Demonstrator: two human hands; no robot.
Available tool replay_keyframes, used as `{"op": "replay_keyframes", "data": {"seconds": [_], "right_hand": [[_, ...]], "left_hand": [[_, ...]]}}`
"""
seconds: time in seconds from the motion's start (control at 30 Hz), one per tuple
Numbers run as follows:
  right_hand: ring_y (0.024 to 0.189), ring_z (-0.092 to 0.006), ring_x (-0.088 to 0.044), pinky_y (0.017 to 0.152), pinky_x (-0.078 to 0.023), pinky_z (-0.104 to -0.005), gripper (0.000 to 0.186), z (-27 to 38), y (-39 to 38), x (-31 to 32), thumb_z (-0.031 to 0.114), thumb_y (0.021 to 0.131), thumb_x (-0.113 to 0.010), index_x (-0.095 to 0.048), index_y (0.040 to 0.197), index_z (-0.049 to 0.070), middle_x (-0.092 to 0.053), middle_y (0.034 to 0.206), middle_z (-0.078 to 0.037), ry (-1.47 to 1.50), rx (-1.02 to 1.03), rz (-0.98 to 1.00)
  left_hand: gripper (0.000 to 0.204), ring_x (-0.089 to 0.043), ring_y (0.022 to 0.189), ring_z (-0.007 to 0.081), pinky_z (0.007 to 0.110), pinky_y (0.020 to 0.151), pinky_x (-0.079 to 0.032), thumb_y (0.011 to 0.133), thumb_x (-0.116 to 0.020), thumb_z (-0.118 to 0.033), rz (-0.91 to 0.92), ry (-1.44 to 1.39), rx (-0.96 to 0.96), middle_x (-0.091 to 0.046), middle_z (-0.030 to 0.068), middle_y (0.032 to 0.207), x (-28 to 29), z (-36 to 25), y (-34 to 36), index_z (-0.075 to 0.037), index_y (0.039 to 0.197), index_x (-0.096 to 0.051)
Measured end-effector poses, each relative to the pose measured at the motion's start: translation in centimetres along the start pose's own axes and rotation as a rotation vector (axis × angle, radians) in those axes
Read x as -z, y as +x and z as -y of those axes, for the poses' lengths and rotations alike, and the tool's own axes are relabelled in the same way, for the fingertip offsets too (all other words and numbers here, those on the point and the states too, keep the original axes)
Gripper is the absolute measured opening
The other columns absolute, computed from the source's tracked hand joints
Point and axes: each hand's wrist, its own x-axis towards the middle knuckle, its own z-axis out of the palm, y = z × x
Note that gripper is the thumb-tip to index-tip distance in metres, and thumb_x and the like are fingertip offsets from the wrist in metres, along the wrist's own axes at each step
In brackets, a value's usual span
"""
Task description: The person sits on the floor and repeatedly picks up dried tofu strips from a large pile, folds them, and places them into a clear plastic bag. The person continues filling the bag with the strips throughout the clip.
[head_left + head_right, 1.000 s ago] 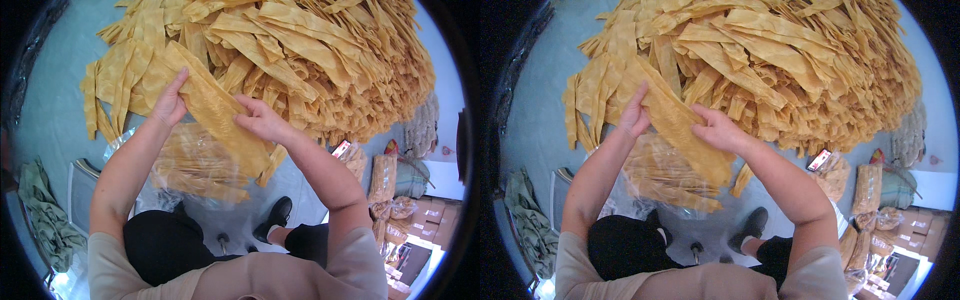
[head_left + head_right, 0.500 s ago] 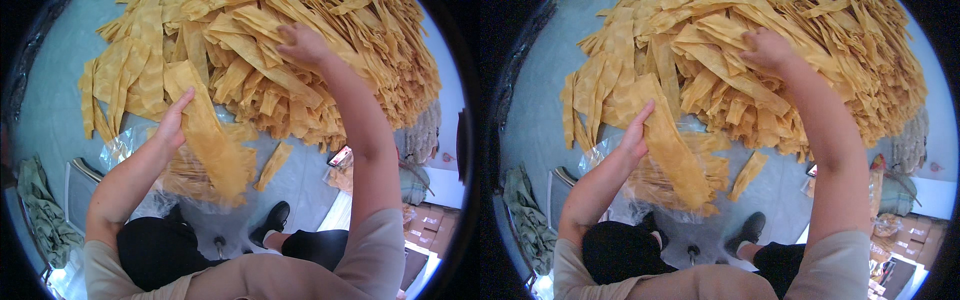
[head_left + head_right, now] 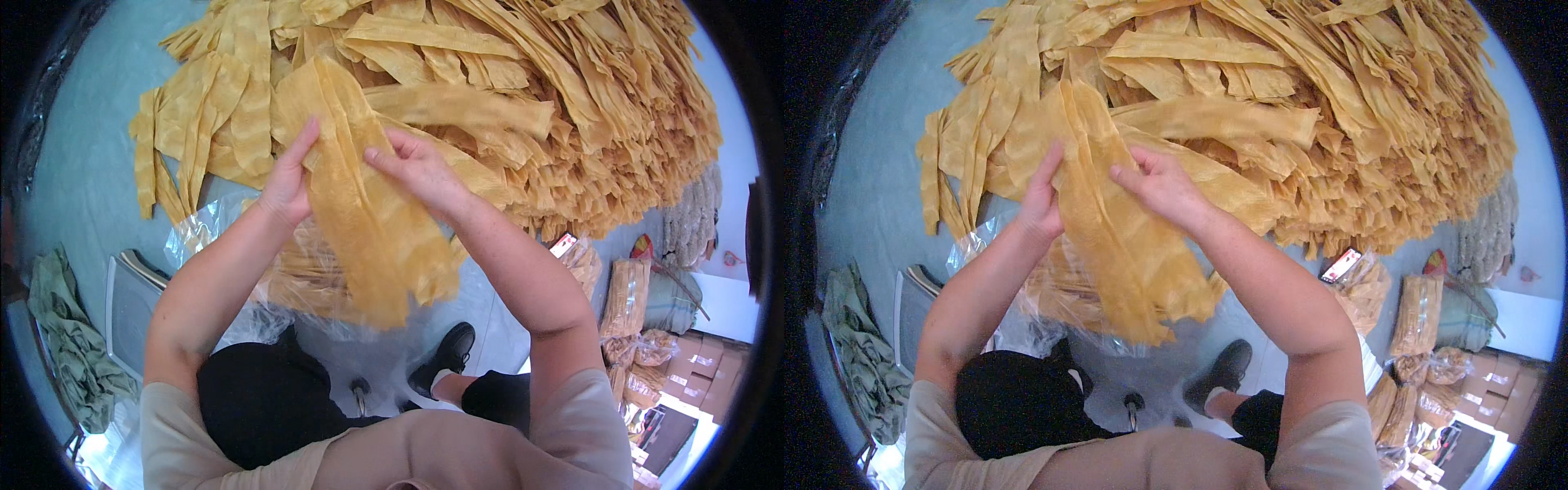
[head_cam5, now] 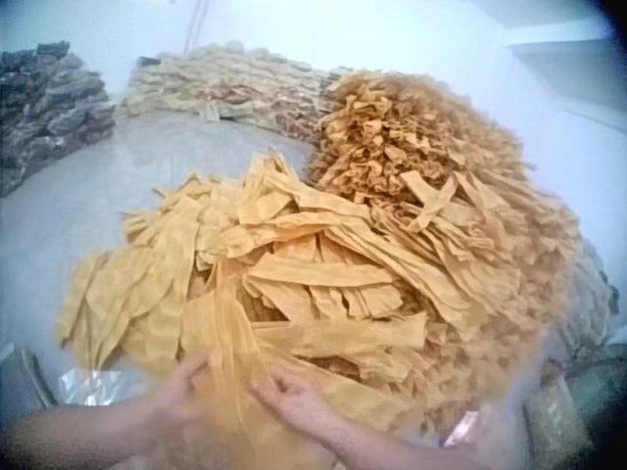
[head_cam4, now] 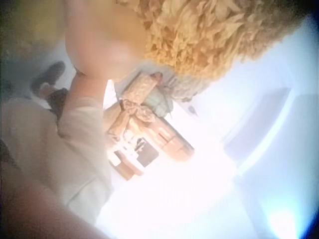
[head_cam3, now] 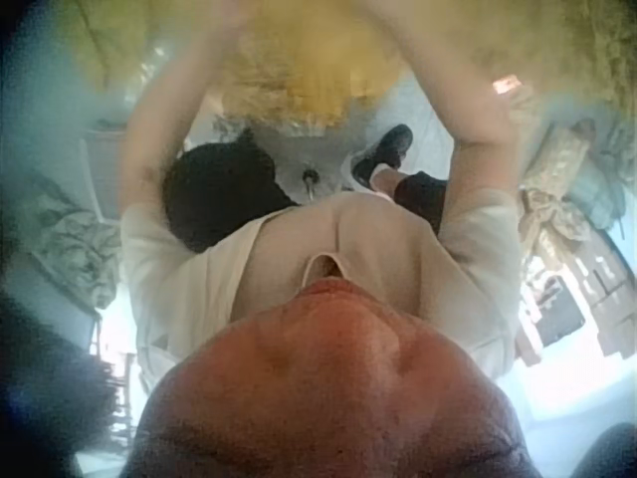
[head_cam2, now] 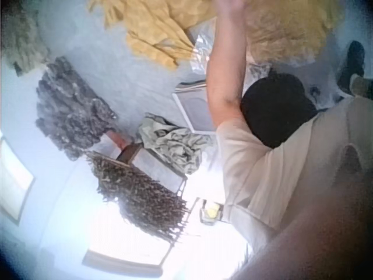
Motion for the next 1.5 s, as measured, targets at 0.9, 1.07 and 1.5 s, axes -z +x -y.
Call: {"op": "replay_keyframes", "data": {"seconds": [0.9,1.07,1.5], "right_hand": [[0.115,-0.0178,-0.052,0.098,-0.041,-0.0315,0.063,-0.1,2.6,1.1,0.033,0.083,-0.069,-0.045,0.134,0.005,-0.055,0.128,-0.009,-0.256,0.066,0.193],[0.113,-0.0287,-0.054,0.1,-0.035,-0.0453,0.067,1.7,11.6,8.0,0.042,0.073,-0.072,-0.051,0.128,0.01,-0.057,0.12,-0.016,-1.726,0.603,-0.621],[0.086,-0.0263,-0.057,0.078,-0.04,-0.0398,0.027,1.5,-3.8,0.4,0.009,0.073,-0.062,-0.062,0.1,0.013,-0.06,0.09,-0.008,-1.056,0.767,-0.323]], "left_hand": [[0.058,-0.052,0.116,0.0272,0.042,0.099,-0.042,0.087,-0.064,-0.037,-0.208,-0.016,-0.064,-0.054,0.0125,0.128,2.7,-2.9,-3.2,-0.005,0.131,-0.045],[0.056,-0.055,0.113,0.0261,0.042,0.097,-0.044,0.088,-0.063,-0.038,-0.29,0.022,-0.099,-0.056,0.0118,0.125,2.6,-2.2,-3.7,-0.005,0.13,-0.046],[0.066,-0.054,0.112,0.0266,0.04,0.096,-0.044,0.083,-0.065,-0.046,-0.163,0.237,-0.223,-0.056,0.0116,0.122,0.9,-1.3,-9.3,-0.006,0.131,-0.045]]}}
